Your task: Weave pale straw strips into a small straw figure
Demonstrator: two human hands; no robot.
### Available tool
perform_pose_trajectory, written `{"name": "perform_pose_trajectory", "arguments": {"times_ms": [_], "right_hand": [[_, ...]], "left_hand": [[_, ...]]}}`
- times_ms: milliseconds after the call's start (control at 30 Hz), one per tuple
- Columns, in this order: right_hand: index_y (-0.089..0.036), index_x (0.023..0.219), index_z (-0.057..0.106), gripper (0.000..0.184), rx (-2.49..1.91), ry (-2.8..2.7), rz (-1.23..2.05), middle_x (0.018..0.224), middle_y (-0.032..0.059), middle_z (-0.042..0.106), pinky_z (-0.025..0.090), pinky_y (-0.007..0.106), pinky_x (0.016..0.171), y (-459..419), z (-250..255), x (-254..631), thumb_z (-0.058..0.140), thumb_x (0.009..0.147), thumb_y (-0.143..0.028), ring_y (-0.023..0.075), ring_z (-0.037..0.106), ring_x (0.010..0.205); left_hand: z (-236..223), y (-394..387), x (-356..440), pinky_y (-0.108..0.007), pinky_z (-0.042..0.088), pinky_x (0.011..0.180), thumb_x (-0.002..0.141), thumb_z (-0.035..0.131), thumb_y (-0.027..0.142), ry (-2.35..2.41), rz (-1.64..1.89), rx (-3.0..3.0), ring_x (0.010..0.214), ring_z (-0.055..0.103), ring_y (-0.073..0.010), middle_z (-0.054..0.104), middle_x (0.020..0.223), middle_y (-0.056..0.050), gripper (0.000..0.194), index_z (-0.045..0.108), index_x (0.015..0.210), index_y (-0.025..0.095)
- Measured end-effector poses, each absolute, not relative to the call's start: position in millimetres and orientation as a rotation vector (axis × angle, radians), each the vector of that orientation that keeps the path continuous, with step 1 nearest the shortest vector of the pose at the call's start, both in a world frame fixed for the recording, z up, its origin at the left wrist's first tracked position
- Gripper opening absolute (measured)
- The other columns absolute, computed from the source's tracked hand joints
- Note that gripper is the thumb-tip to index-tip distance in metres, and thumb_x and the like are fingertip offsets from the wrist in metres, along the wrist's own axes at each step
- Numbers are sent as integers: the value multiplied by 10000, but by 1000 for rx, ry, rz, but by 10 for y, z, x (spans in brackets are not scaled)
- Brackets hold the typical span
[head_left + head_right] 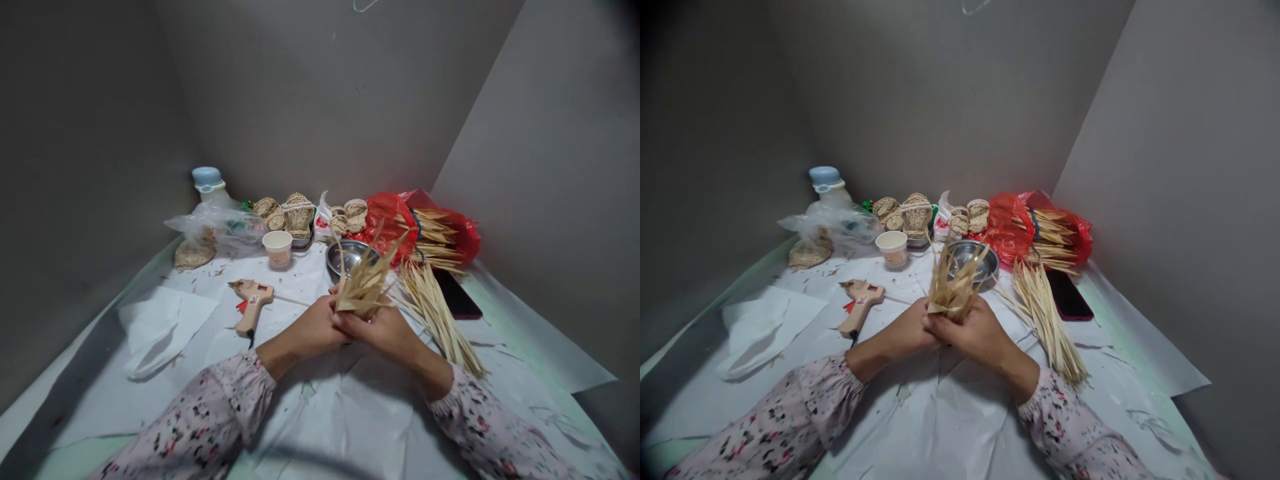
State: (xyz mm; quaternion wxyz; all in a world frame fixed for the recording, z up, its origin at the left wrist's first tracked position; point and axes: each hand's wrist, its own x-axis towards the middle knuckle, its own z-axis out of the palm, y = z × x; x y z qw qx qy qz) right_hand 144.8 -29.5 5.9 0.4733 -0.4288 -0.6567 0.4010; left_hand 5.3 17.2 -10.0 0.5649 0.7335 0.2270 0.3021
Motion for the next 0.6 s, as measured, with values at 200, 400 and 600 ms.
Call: {"name": "perform_pose_trajectory", "arguments": {"times_ms": [200, 400, 600], "right_hand": [[-200, 953, 686, 309, -1033, -1533, 1101, 889, 35, 702, 525, 328, 761, -293, -74, 1380, 758, 701, -364, 216, 648, 821], [-214, 921, 698, 218, -1066, -1465, 943, 903, 46, 705, 489, 338, 860, -277, -56, 1361, 614, 845, -400, 209, 652, 889], [-196, 859, 695, 415, -1174, -1128, 902, 805, 49, 686, 501, 335, 770, -166, -109, 1534, 494, 886, -557, 203, 646, 763]], "left_hand": [[-192, 202, 11, -355, 476, 826, 707, 574, 138, 484, 661, 1761, 837, 565, -215, 672, 859, -50, 268, 716, 932, 163], [-179, 126, 47, -353, 440, 895, 697, 631, 124, 519, 730, 1713, 906, 572, -230, 664, 917, -60, 259, 691, 946, 162], [-172, 147, 65, -253, 426, 576, 752, 681, 273, 593, 575, 1435, 603, 549, -126, 606, 738, -35, 237, 600, 928, 136]]}}
